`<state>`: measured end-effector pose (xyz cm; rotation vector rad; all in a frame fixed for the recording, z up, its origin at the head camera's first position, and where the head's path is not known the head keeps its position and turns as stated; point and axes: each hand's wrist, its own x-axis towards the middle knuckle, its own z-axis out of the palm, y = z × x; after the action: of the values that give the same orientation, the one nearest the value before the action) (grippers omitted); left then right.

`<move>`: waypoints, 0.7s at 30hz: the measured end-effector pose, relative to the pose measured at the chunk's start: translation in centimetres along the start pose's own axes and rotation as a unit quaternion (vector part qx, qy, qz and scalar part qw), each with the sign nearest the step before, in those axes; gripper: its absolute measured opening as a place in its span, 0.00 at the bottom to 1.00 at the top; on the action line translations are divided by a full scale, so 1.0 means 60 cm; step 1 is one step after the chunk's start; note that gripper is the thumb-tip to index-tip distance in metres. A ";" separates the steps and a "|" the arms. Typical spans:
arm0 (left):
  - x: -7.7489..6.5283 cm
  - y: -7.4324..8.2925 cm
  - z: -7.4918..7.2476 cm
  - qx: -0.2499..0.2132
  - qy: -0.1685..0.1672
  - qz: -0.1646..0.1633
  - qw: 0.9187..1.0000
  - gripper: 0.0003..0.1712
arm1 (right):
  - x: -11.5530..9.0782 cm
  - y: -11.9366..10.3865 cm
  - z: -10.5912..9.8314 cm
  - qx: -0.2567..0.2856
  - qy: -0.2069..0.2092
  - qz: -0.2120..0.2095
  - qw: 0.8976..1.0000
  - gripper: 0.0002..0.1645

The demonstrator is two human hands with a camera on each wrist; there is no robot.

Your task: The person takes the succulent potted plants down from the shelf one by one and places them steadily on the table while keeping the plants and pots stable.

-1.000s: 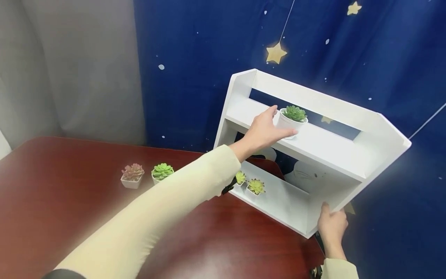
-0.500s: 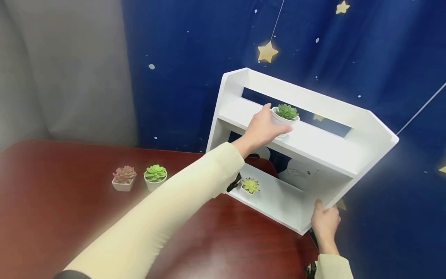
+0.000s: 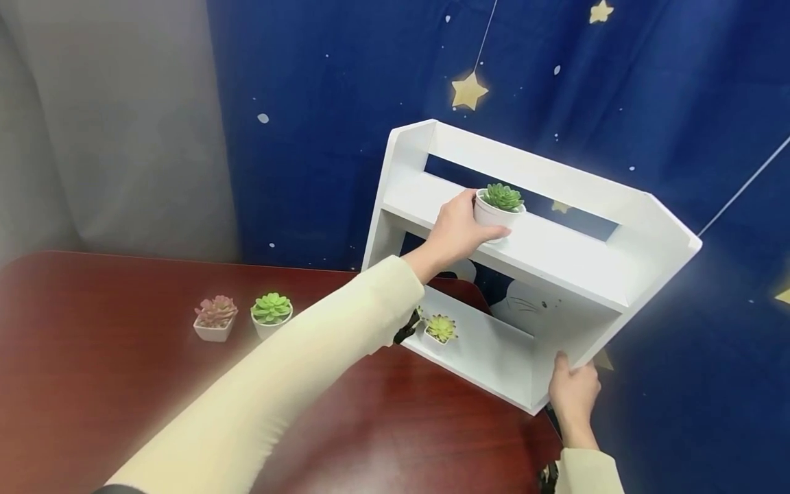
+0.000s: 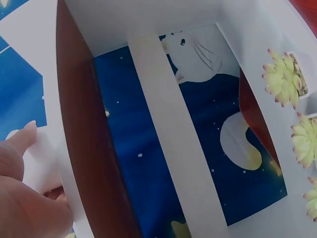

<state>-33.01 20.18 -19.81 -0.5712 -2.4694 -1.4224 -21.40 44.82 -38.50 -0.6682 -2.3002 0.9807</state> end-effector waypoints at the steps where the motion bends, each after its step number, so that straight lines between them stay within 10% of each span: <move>1: 0.000 -0.001 -0.002 -0.008 0.002 -0.001 1.000 0.44 | 0.000 0.000 0.000 0.000 -0.001 0.001 1.000 0.33; 21: -0.056 -0.032 -0.048 -0.084 -0.013 0.036 0.996 0.39 | 0.001 0.002 0.003 0.003 0.010 -0.001 1.000 0.32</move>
<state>-30.82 16.08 -21.12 -0.7077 -2.3369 -1.6148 -21.54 44.88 -38.68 -0.6710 -2.2792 0.9741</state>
